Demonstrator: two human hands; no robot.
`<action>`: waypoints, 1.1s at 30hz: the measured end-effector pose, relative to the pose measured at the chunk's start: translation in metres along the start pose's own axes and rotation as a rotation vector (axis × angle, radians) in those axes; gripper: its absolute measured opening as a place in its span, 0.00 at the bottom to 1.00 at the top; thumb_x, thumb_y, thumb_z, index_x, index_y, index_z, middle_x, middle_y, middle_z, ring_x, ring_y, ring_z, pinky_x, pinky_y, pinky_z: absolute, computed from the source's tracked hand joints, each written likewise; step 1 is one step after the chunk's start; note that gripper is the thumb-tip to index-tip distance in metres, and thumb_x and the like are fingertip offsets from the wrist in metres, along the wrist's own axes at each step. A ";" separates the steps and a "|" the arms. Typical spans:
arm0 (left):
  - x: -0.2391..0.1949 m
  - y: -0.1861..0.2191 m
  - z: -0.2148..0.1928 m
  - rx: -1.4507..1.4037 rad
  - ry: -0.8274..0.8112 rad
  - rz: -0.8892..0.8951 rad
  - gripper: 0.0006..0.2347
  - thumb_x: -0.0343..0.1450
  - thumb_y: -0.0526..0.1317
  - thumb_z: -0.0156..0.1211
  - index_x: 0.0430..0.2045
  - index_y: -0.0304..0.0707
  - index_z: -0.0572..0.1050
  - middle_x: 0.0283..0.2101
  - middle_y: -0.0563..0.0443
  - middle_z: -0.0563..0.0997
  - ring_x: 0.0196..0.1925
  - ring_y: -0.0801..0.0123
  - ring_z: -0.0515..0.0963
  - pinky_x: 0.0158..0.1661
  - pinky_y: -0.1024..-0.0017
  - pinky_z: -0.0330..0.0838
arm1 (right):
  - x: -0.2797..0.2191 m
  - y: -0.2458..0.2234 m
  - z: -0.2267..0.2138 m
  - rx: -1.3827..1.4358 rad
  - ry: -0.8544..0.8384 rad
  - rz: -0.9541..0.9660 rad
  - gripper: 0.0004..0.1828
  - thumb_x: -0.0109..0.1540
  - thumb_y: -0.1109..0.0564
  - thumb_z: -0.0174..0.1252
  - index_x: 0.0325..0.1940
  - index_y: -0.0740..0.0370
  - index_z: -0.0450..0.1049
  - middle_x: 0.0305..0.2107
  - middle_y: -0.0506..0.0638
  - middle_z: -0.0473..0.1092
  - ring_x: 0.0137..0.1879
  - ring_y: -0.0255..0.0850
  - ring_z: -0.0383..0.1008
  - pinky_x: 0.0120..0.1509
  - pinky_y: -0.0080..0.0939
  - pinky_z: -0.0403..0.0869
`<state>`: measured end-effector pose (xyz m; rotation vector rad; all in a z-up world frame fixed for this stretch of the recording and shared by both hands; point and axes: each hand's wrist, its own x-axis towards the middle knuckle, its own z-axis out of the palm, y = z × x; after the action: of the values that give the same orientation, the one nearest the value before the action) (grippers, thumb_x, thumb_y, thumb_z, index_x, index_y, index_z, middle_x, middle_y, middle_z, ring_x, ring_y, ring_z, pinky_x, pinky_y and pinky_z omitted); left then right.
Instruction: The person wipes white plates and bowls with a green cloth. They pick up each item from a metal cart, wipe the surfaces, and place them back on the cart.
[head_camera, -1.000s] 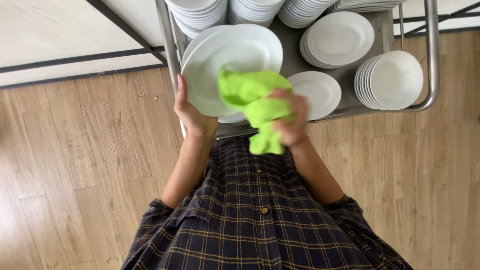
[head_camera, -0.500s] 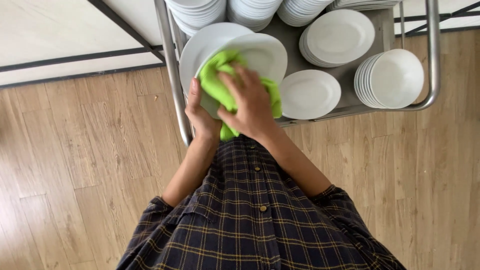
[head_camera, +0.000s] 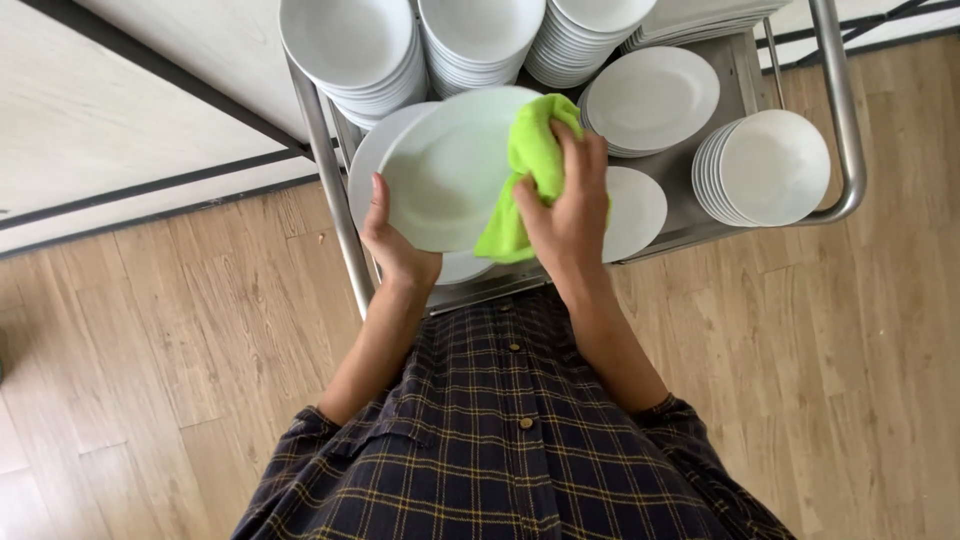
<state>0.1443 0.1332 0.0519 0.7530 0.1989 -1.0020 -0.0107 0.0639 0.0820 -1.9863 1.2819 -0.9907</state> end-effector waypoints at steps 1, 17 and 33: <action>-0.003 -0.005 0.002 0.005 0.000 -0.003 0.23 0.68 0.55 0.63 0.50 0.36 0.78 0.49 0.37 0.81 0.49 0.45 0.82 0.55 0.48 0.70 | 0.000 0.005 0.008 0.000 0.003 0.005 0.31 0.58 0.57 0.61 0.66 0.60 0.65 0.54 0.56 0.60 0.56 0.59 0.73 0.55 0.66 0.78; 0.016 0.002 -0.015 0.017 -0.059 -0.026 0.24 0.69 0.54 0.60 0.49 0.31 0.77 0.48 0.39 0.81 0.48 0.48 0.82 0.54 0.50 0.70 | -0.024 -0.031 0.006 -0.254 -0.633 -0.271 0.27 0.50 0.52 0.66 0.53 0.57 0.77 0.45 0.55 0.71 0.39 0.57 0.79 0.34 0.59 0.79; 0.012 0.003 -0.011 0.029 -0.024 -0.001 0.20 0.70 0.51 0.59 0.49 0.34 0.77 0.45 0.37 0.81 0.45 0.46 0.83 0.48 0.51 0.74 | -0.032 -0.036 0.023 -0.470 -0.662 -0.132 0.27 0.58 0.50 0.61 0.56 0.69 0.71 0.45 0.59 0.69 0.28 0.40 0.72 0.21 0.38 0.72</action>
<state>0.1551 0.1328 0.0391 0.7670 0.1643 -1.0158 0.0177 0.1083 0.0881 -2.4750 1.0627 -0.0262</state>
